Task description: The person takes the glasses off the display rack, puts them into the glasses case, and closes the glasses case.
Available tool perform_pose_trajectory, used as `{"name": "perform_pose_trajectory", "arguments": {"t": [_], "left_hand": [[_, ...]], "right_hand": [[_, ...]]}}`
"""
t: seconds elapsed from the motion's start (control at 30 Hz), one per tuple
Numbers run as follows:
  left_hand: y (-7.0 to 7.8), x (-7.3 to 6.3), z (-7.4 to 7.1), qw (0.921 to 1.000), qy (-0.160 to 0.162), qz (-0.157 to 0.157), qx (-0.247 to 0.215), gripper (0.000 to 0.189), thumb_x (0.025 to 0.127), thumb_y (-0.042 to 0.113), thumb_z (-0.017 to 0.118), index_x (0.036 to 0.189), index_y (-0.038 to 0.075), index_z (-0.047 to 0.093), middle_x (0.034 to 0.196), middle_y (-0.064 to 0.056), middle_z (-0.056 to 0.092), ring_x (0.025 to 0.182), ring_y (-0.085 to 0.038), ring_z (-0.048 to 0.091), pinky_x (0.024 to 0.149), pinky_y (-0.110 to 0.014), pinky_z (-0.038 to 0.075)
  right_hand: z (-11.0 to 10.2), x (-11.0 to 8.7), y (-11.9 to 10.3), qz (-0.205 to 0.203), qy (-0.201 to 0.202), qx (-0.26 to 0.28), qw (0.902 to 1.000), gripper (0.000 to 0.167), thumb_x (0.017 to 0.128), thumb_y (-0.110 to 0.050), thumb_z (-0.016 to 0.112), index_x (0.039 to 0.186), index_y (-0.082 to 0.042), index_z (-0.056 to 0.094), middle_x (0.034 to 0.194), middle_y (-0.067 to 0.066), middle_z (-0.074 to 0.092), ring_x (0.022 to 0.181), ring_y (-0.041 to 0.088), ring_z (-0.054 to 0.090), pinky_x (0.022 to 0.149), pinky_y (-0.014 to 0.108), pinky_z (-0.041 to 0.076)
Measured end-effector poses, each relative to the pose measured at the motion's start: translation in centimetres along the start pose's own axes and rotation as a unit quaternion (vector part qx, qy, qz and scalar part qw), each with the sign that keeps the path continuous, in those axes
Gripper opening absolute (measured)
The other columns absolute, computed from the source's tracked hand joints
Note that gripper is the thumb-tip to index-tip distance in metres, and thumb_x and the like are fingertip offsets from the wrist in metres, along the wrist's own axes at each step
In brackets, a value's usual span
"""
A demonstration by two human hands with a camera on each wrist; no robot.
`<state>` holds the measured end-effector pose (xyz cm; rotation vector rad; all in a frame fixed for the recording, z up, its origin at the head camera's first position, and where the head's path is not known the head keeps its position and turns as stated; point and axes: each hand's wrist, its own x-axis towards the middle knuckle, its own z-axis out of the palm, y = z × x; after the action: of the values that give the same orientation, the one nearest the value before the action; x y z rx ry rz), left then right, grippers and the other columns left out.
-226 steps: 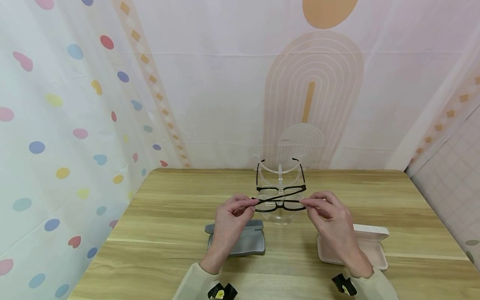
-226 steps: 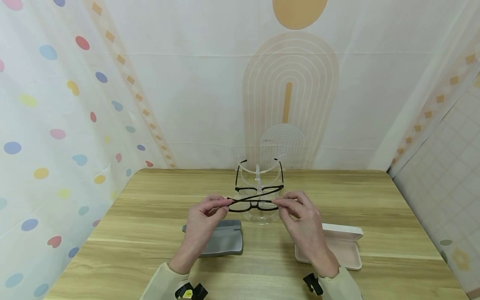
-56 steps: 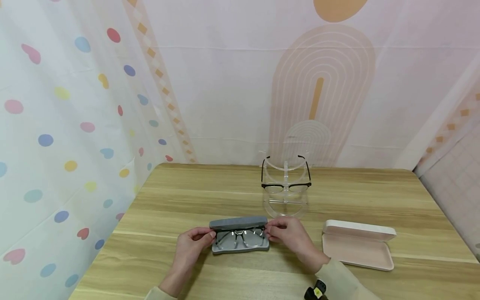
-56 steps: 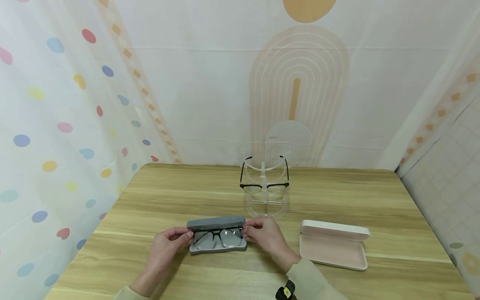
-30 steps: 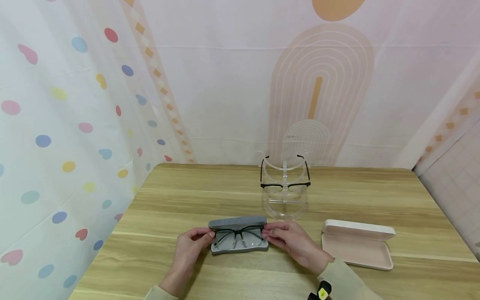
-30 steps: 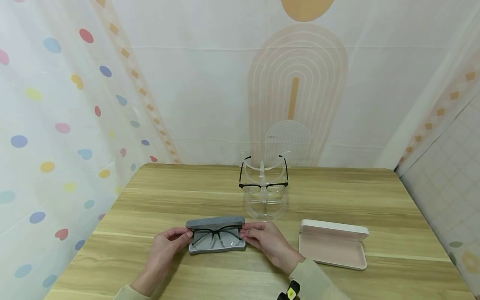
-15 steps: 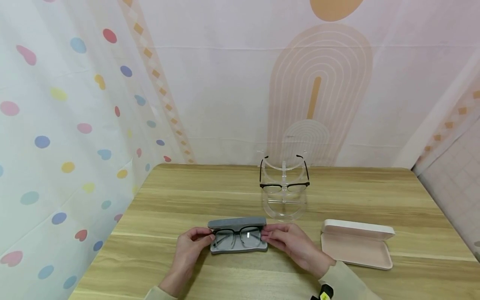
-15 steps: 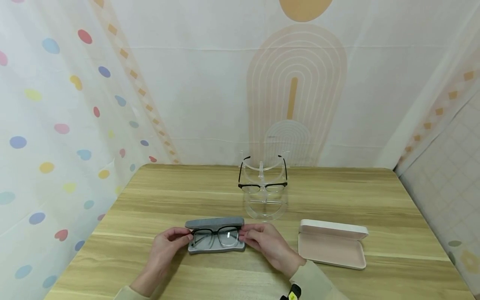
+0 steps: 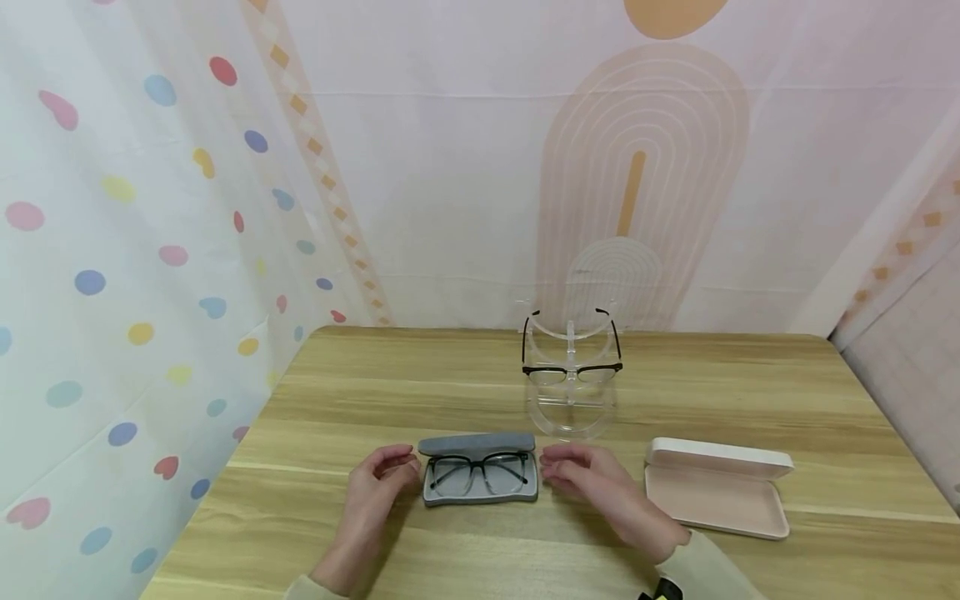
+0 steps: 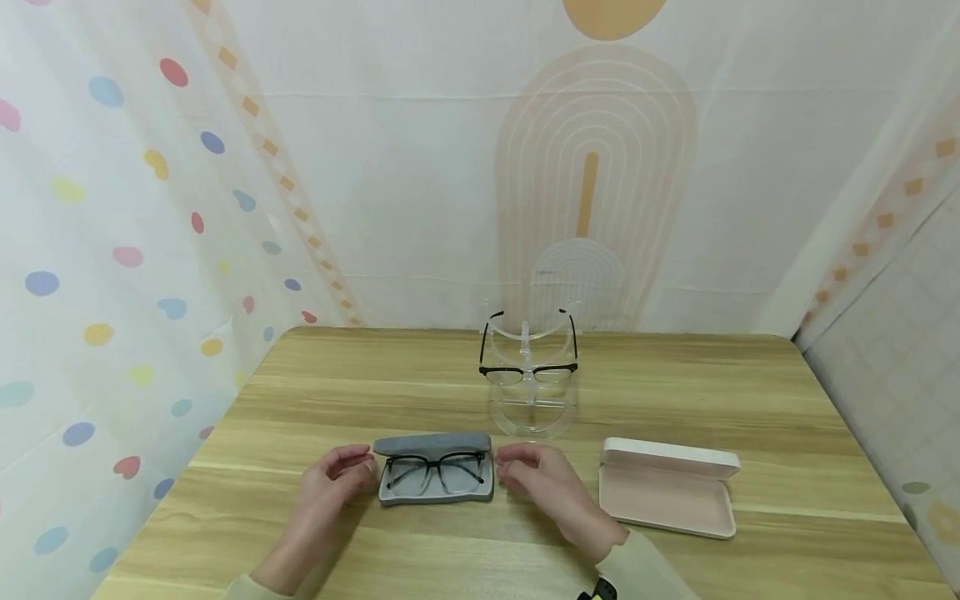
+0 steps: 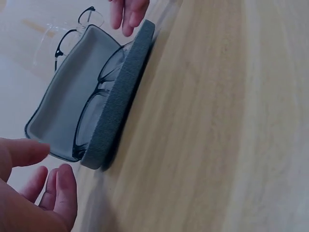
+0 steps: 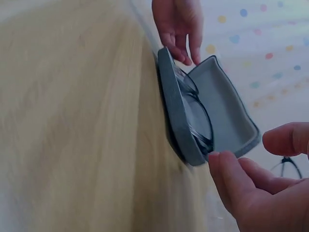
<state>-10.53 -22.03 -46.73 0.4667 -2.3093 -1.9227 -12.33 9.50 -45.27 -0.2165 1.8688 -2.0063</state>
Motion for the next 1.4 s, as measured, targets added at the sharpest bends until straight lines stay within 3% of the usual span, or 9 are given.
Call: {"name": "perform_pose_trajectory", "arguments": {"t": [0.1,0.23,0.37,0.5,0.7,1.0,1.4], "left_hand": [[0.4,0.0,-0.3,1.0,0.0,0.003,0.009,0.038,0.096,0.008,0.071,0.129,-0.01,0.061,0.112,-0.013,0.072,0.089,-0.006,0.066,0.076,-0.02,0.055],[0.8,-0.1,-0.4,1.0,-0.006,-0.006,-0.002,0.04,0.101,0.016,0.067,0.132,-0.008,0.06,0.116,-0.015,0.072,0.096,-0.012,0.068,0.08,-0.023,0.057],[1.1,-0.1,-0.2,0.9996,-0.018,-0.014,-0.018,0.043,0.105,0.024,0.063,0.136,-0.005,0.059,0.127,-0.016,0.068,0.112,-0.021,0.067,0.09,-0.025,0.057],[1.2,0.1,-0.1,0.9987,-0.049,-0.008,-0.005,0.053,0.106,0.035,0.06,0.142,-0.003,0.055,0.137,-0.019,0.063,0.125,-0.03,0.061,0.099,-0.032,0.054],[1.3,0.5,0.2,0.9962,-0.086,0.008,0.013,0.058,0.104,0.04,0.062,0.144,-0.001,0.054,0.138,-0.02,0.061,0.127,-0.031,0.058,0.106,-0.043,0.051],[1.0,1.0,0.3,0.9957,-0.092,0.006,0.01,0.052,0.102,0.034,0.067,0.138,-0.003,0.059,0.133,-0.02,0.063,0.121,-0.028,0.061,0.103,-0.04,0.053],[0.9,1.1,0.5,0.9956,-0.092,-0.015,0.011,0.051,0.102,0.032,0.069,0.133,-0.007,0.062,0.129,-0.022,0.065,0.117,-0.028,0.065,0.096,-0.033,0.057]], "right_hand": [[-0.3,-0.2,-0.3,-0.031,0.03,-0.066,0.9969,0.042,0.098,-0.007,0.062,0.133,0.017,0.056,0.13,0.028,0.063,0.116,0.031,0.065,0.097,0.031,0.056],[-0.4,-0.1,-0.8,-0.062,0.064,-0.161,0.9829,0.038,0.099,-0.013,0.064,0.131,0.007,0.062,0.126,0.02,0.068,0.11,0.026,0.067,0.095,0.032,0.054],[-0.3,0.1,-0.9,-0.078,0.073,-0.205,0.9728,0.037,0.102,-0.018,0.065,0.132,0.003,0.064,0.127,0.017,0.069,0.112,0.026,0.067,0.098,0.04,0.054],[0.2,0.6,-0.8,-0.086,0.072,-0.219,0.9691,0.041,0.102,-0.025,0.066,0.134,0.002,0.064,0.128,0.018,0.069,0.114,0.032,0.067,0.097,0.044,0.056],[0.8,1.5,-0.6,-0.091,0.054,-0.233,0.9666,0.051,0.103,-0.036,0.065,0.138,0.001,0.062,0.13,0.016,0.068,0.116,0.032,0.067,0.1,0.048,0.054],[0.8,2.5,-0.4,-0.092,0.031,-0.246,0.9643,0.052,0.105,-0.04,0.06,0.139,-0.002,0.062,0.13,0.015,0.068,0.119,0.032,0.065,0.102,0.054,0.051],[1.3,3.0,-0.4,-0.108,0.018,-0.269,0.9569,0.044,0.107,-0.037,0.056,0.134,-0.004,0.067,0.129,0.012,0.069,0.116,0.031,0.067,0.098,0.052,0.054]]}}
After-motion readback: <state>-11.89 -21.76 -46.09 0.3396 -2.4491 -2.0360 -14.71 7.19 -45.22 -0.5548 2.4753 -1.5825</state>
